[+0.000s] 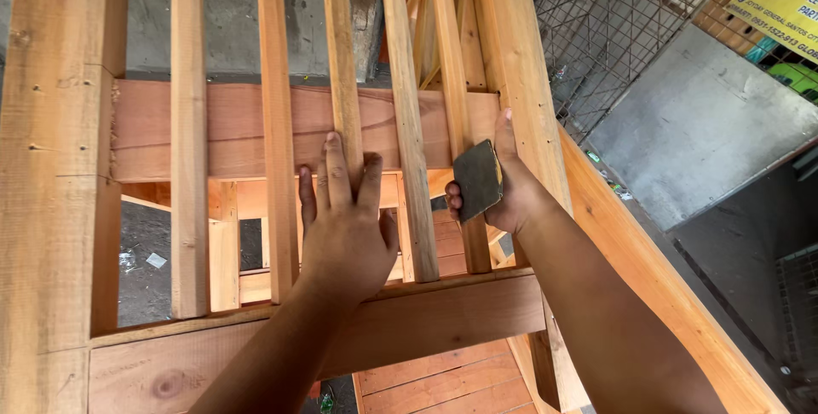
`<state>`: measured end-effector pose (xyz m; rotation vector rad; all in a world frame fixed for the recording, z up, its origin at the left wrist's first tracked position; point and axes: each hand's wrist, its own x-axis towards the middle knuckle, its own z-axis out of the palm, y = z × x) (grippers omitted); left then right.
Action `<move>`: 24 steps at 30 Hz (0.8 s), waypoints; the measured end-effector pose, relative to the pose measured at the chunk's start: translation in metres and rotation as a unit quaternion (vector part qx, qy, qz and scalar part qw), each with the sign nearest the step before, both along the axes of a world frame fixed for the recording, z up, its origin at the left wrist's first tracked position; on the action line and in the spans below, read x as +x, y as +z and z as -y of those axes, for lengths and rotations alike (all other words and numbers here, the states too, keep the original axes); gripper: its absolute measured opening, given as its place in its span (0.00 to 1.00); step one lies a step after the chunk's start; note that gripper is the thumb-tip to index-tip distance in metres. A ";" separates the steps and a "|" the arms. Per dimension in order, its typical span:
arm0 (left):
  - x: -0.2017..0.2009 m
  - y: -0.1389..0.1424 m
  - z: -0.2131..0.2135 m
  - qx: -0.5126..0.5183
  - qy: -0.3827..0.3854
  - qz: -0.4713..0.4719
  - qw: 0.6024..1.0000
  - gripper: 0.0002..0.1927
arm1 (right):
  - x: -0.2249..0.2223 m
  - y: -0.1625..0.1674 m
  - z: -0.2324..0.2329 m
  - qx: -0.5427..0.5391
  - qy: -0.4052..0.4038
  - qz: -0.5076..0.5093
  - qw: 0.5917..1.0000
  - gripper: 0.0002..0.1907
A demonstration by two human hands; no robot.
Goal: The person sands a wooden chair frame and a small slatted wooden panel using a sanding block, working over the slats, rails, and seat surfaces. They reposition the chair and panel between sanding passes and continue sanding the seat and armrest areas by hand.
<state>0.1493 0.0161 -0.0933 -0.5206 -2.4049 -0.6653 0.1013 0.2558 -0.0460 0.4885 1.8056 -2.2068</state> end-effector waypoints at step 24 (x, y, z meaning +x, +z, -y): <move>-0.001 0.000 0.001 -0.004 -0.003 0.000 1.000 0.37 | 0.023 -0.001 0.003 0.049 0.063 0.069 0.994 0.53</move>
